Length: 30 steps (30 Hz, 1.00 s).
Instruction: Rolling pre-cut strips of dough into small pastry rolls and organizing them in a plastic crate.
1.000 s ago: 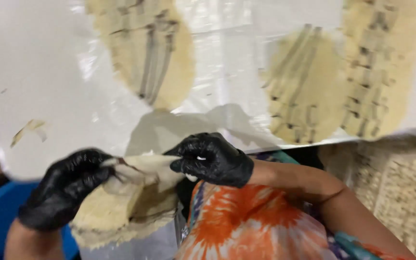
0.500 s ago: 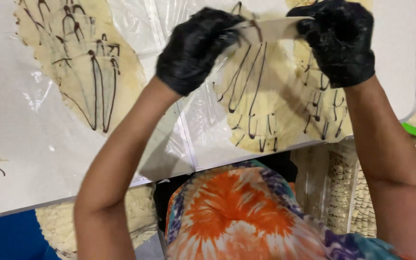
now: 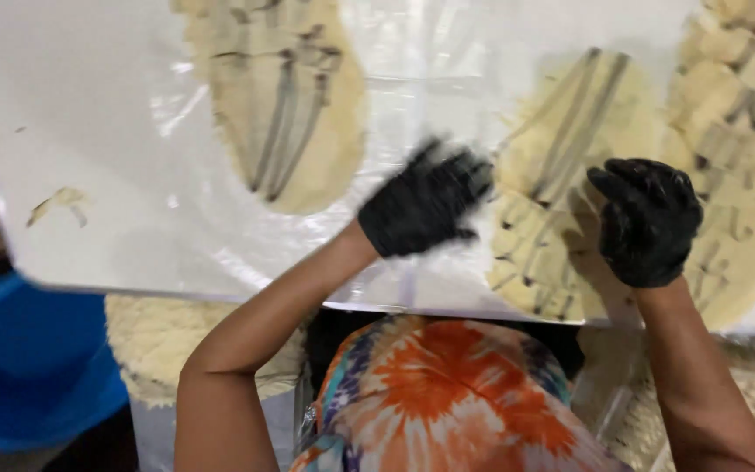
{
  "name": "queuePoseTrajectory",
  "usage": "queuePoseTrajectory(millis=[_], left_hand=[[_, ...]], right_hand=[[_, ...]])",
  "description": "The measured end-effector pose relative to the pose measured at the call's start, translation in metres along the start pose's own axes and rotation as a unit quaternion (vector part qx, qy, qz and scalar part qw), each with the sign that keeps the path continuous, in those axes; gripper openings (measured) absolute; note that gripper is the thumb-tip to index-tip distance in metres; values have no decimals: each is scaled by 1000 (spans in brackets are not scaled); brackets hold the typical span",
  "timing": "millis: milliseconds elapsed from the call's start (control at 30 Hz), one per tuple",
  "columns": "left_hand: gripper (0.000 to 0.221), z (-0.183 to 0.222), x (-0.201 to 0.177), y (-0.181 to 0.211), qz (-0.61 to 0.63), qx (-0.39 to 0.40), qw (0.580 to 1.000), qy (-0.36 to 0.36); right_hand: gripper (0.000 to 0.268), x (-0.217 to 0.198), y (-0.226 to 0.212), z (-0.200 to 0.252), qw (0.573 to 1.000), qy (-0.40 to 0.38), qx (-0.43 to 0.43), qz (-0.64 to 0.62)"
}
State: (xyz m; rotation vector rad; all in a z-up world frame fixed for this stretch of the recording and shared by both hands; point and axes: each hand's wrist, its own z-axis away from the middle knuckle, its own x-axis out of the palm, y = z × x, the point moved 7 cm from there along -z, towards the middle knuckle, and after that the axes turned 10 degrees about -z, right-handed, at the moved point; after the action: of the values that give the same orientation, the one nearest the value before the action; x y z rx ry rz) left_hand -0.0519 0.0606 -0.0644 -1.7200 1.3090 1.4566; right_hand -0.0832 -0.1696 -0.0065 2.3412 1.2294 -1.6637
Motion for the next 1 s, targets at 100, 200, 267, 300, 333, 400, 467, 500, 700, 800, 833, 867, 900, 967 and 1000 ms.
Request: queuePoseTrajectory(millis=[100, 200, 267, 300, 333, 400, 467, 500, 700, 800, 833, 867, 900, 967, 1000], left_hand=[[29, 45, -54, -87, -550, -112, 827, 32], [74, 134, -41, -212, -148, -429, 880, -137], [84, 160, -51, -232, -133, -401, 892, -164], [84, 171, -43, -234, -131, -406, 889, -163], [83, 175, -38, -238, -143, -377, 902, -153], [83, 185, -32, -241, -154, -351, 913, -142], [46, 181, -45, -218, -141, -216, 965, 37], [46, 178, -49, -217, -140, -219, 965, 39], [98, 180, -53, -242, -119, -352, 928, -24], [77, 173, -44, -238, -96, -340, 930, -102], [57, 169, -48, -231, -128, -282, 951, 0], [38, 172, -52, -221, -157, -222, 957, 101], [38, 173, -40, -226, -157, -223, 957, 102], [11, 182, -25, -237, -93, -239, 950, 180], [11, 180, -29, -238, -93, -240, 949, 181]], right_hand=[[31, 56, -29, -67, 993, 47, 50, -95], [24, 149, -73, -149, 992, 10, 13, -129], [44, 210, -96, -192, 1000, -26, 3, 4], [44, 228, -104, -195, 1000, -31, -1, 2], [50, 242, -104, -202, 998, -8, 45, 38], [56, 260, -107, -211, 994, 14, 85, 73], [28, 258, -112, -212, 991, 72, 88, 65], [28, 262, -115, -215, 992, 69, 85, 66], [58, 266, -100, -225, 984, 37, 166, 52], [45, 273, -94, -231, 981, 27, 169, 89], [25, 272, -98, -233, 984, 49, 147, 87], [16, 272, -104, -234, 986, 69, 124, 83], [16, 271, -105, -235, 987, 68, 123, 83], [22, 273, -99, -235, 982, 60, 176, -33], [22, 273, -96, -235, 982, 59, 175, -34]])
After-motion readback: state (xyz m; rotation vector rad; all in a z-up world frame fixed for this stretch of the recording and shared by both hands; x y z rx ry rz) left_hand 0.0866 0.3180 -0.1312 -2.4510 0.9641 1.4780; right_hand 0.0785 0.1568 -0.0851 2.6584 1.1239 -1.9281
